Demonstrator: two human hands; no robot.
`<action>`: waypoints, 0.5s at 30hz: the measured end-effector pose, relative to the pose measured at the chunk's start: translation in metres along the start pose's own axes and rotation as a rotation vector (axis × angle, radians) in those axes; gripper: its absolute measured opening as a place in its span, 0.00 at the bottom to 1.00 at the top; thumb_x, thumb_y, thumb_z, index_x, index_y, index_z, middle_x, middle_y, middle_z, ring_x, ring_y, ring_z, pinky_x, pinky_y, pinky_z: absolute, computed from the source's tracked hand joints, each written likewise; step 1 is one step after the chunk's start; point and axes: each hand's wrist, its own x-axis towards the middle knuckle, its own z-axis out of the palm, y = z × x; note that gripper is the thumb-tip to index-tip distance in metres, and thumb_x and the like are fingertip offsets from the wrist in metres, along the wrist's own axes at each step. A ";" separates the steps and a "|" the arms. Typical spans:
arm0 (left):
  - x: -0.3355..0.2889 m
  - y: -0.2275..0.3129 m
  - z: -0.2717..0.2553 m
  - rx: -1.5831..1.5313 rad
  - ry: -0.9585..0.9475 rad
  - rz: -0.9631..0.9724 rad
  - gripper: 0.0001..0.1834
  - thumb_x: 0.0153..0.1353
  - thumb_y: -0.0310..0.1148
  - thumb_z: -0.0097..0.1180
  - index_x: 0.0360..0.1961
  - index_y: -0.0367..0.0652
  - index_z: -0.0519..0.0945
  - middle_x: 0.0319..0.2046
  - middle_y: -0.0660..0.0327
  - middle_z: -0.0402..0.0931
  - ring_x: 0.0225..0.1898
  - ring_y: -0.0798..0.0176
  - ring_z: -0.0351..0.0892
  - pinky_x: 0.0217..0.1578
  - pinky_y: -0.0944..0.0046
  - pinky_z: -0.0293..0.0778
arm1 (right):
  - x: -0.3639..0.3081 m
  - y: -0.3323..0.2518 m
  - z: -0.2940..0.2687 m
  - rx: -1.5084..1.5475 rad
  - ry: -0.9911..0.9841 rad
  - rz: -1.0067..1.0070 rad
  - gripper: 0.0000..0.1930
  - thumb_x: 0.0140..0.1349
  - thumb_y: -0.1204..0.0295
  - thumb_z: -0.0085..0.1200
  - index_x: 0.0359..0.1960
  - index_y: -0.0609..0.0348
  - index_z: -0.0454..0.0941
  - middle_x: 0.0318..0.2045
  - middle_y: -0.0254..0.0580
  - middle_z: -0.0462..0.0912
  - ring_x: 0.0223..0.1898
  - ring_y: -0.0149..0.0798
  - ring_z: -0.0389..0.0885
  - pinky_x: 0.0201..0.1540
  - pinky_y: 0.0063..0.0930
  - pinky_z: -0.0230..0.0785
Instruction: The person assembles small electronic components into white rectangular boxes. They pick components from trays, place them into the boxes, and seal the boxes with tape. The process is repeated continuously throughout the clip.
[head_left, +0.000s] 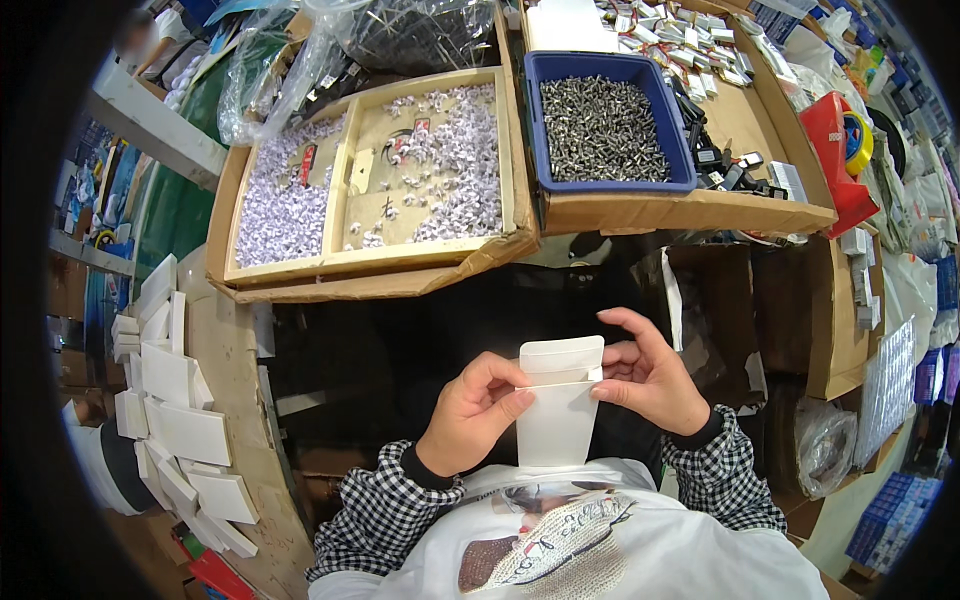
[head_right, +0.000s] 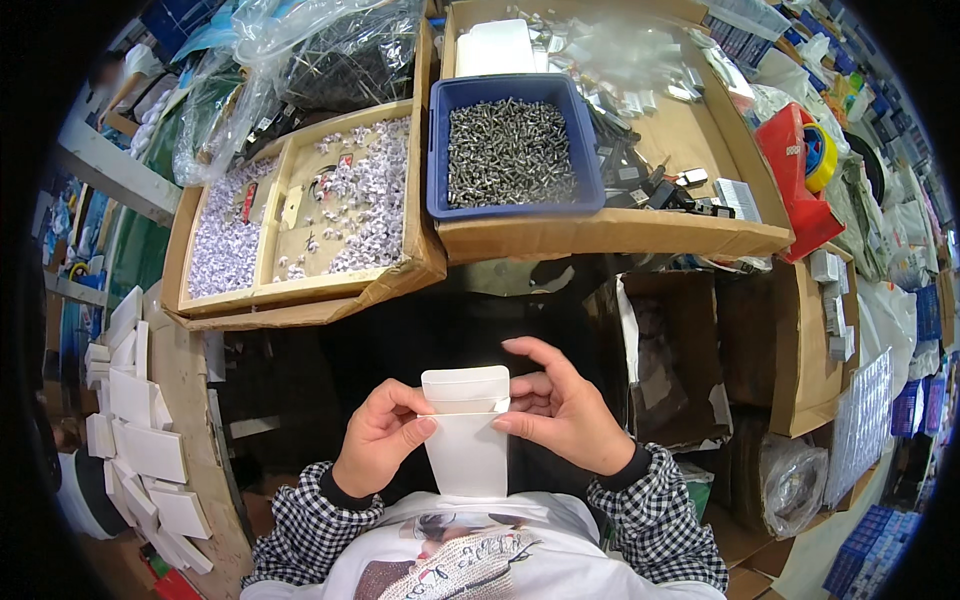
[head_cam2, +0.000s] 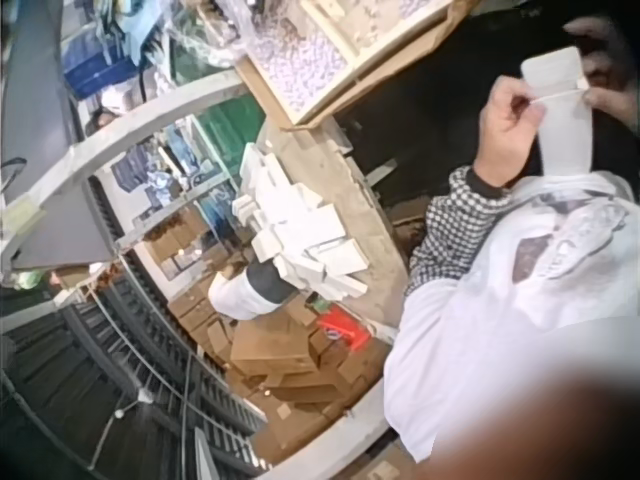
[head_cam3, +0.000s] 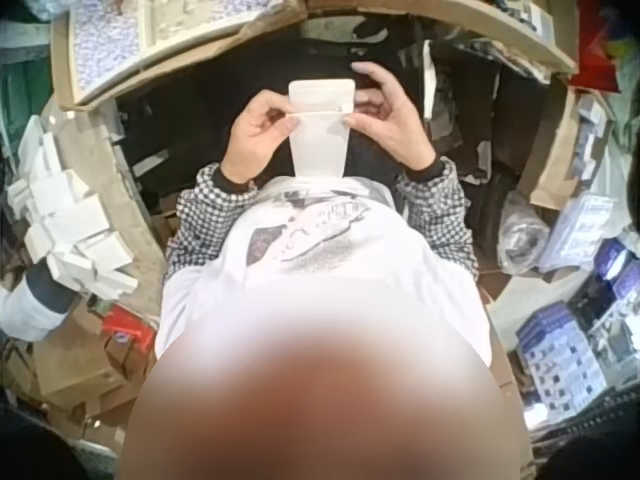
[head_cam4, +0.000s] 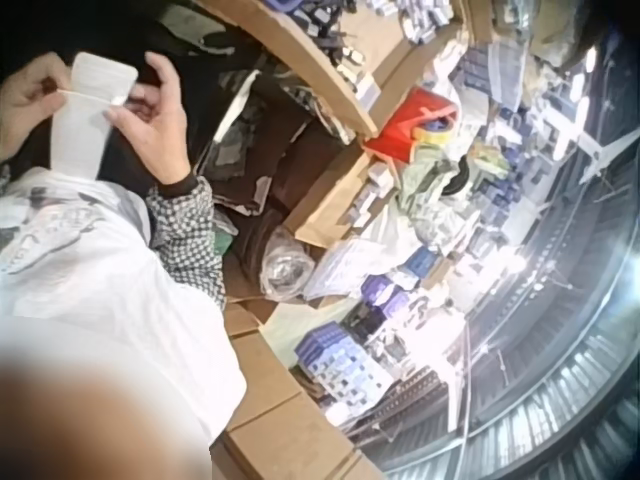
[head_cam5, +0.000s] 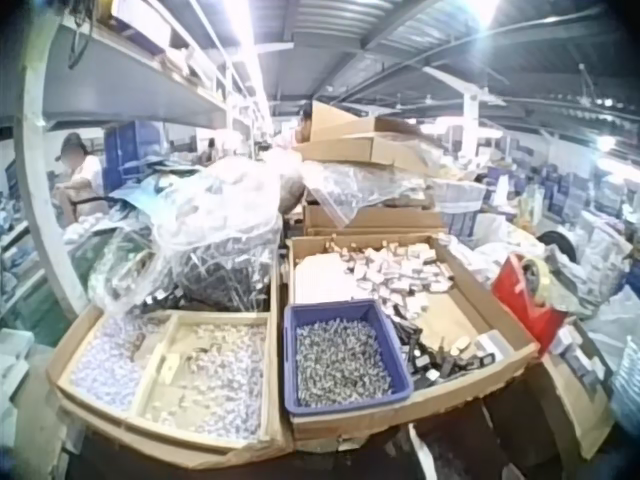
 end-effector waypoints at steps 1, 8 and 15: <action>0.001 0.001 0.002 -0.073 0.019 -0.018 0.07 0.63 0.22 0.53 0.42 0.38 0.71 0.42 0.60 0.76 0.43 0.72 0.74 0.47 0.69 0.72 | 0.000 0.000 0.000 -0.068 -0.034 0.007 0.22 0.57 0.77 0.61 0.54 0.64 0.71 0.41 0.42 0.81 0.43 0.31 0.80 0.48 0.23 0.74; 0.006 0.001 -0.002 0.066 -0.021 -0.050 0.13 0.63 0.20 0.51 0.49 0.38 0.73 0.48 0.54 0.75 0.49 0.64 0.75 0.51 0.66 0.72 | 0.002 -0.006 -0.002 -0.359 -0.075 -0.111 0.15 0.57 0.78 0.60 0.47 0.63 0.77 0.43 0.44 0.81 0.42 0.32 0.81 0.46 0.23 0.75; 0.001 -0.001 -0.002 -0.009 -0.072 -0.001 0.10 0.61 0.20 0.54 0.44 0.38 0.76 0.51 0.57 0.72 0.49 0.66 0.75 0.50 0.67 0.74 | 0.005 -0.014 -0.007 -0.459 -0.139 -0.273 0.09 0.55 0.76 0.61 0.38 0.62 0.81 0.39 0.44 0.83 0.38 0.33 0.81 0.41 0.23 0.75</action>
